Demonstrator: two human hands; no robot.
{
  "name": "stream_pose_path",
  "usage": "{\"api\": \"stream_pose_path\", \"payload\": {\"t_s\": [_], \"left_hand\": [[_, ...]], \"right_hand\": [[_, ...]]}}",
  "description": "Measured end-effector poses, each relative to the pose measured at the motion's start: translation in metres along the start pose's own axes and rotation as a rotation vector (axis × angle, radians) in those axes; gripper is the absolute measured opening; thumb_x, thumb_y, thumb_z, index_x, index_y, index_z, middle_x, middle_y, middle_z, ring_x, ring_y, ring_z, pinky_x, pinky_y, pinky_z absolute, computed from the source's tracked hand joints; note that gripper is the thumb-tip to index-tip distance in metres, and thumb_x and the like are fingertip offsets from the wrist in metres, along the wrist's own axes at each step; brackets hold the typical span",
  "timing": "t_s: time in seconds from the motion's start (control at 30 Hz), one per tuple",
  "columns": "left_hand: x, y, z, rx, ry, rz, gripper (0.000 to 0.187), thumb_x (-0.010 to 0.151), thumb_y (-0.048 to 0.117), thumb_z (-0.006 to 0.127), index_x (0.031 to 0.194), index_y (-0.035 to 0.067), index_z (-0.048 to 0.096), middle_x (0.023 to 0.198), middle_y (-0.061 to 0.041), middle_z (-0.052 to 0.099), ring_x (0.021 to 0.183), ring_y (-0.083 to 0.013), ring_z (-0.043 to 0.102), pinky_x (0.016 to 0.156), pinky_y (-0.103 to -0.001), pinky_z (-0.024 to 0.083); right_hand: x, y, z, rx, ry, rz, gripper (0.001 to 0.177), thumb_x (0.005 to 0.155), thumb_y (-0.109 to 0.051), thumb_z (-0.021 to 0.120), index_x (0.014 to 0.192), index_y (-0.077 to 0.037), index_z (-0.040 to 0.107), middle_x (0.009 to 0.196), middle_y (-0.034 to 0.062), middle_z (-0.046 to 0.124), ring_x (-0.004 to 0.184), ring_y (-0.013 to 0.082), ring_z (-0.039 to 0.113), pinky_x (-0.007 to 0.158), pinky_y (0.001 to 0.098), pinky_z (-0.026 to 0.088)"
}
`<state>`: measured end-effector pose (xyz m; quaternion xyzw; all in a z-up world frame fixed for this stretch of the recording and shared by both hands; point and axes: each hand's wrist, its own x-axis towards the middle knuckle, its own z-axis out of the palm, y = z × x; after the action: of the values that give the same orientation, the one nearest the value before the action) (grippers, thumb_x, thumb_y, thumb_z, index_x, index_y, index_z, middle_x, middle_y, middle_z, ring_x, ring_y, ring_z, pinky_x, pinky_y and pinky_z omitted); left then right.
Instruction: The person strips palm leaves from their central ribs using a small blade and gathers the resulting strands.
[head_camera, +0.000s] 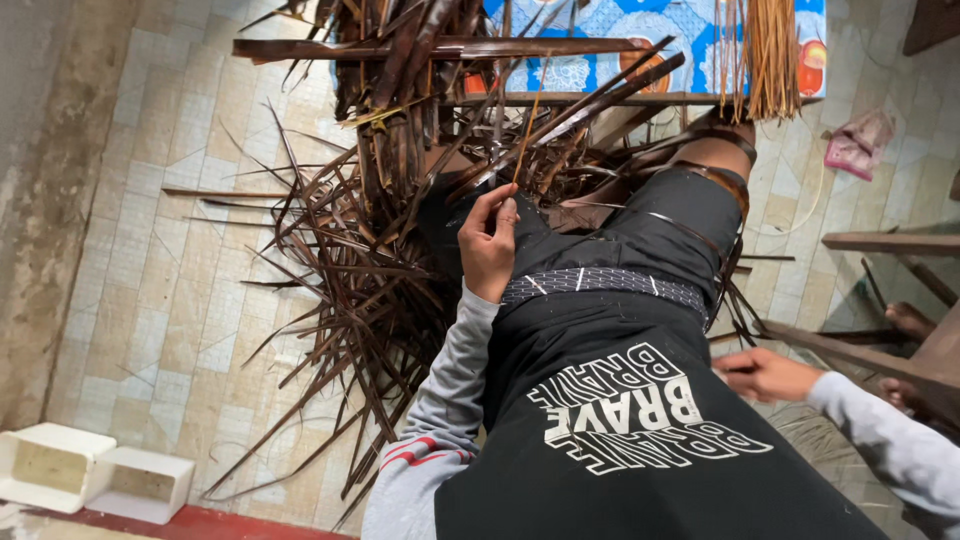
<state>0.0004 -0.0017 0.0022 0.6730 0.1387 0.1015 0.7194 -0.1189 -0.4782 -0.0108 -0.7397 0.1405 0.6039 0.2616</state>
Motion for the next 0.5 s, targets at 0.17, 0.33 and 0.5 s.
{"api": "stream_pose_path", "payload": {"t_s": [0.17, 0.33, 0.5], "left_hand": [[0.000, 0.007, 0.003, -0.012, 0.010, 0.067, 0.021, 0.102, 0.013, 0.066, 0.120, 0.011, 0.077, 0.093, -0.004, 0.073, 0.080, -0.0136, 0.067, 0.078, -0.030, 0.058], [0.004, 0.005, -0.002, 0.014, 0.006, 0.111, 0.022, 0.102, 0.010, 0.068, 0.122, 0.012, 0.078, 0.079, -0.008, 0.070, 0.080, -0.0155, 0.067, 0.079, -0.036, 0.058], [0.002, -0.003, -0.002, 0.011, 0.010, -0.013, 0.024, 0.104, 0.018, 0.063, 0.124, 0.008, 0.073, 0.117, -0.004, 0.077, 0.085, -0.0108, 0.067, 0.080, -0.026, 0.057]], "right_hand": [[0.056, 0.012, 0.020, -0.261, 0.263, 0.015, 0.039, 0.093, -0.031, 0.066, 0.129, -0.023, 0.078, 0.100, 0.0094, 0.087, 0.074, 0.0241, 0.067, 0.067, 0.0352, 0.052], [0.034, 0.003, 0.016, -0.133, 0.272, -0.271, 0.018, 0.083, -0.022, 0.075, 0.075, -0.010, 0.085, 0.062, 0.0099, 0.079, 0.067, 0.0241, 0.073, 0.073, 0.0384, 0.060], [0.004, 0.002, -0.001, 0.069, -0.066, -0.020, 0.044, 0.096, -0.026, 0.075, 0.135, -0.008, 0.083, 0.052, 0.0056, 0.049, 0.043, 0.0144, 0.040, 0.042, 0.0284, 0.033]]}}
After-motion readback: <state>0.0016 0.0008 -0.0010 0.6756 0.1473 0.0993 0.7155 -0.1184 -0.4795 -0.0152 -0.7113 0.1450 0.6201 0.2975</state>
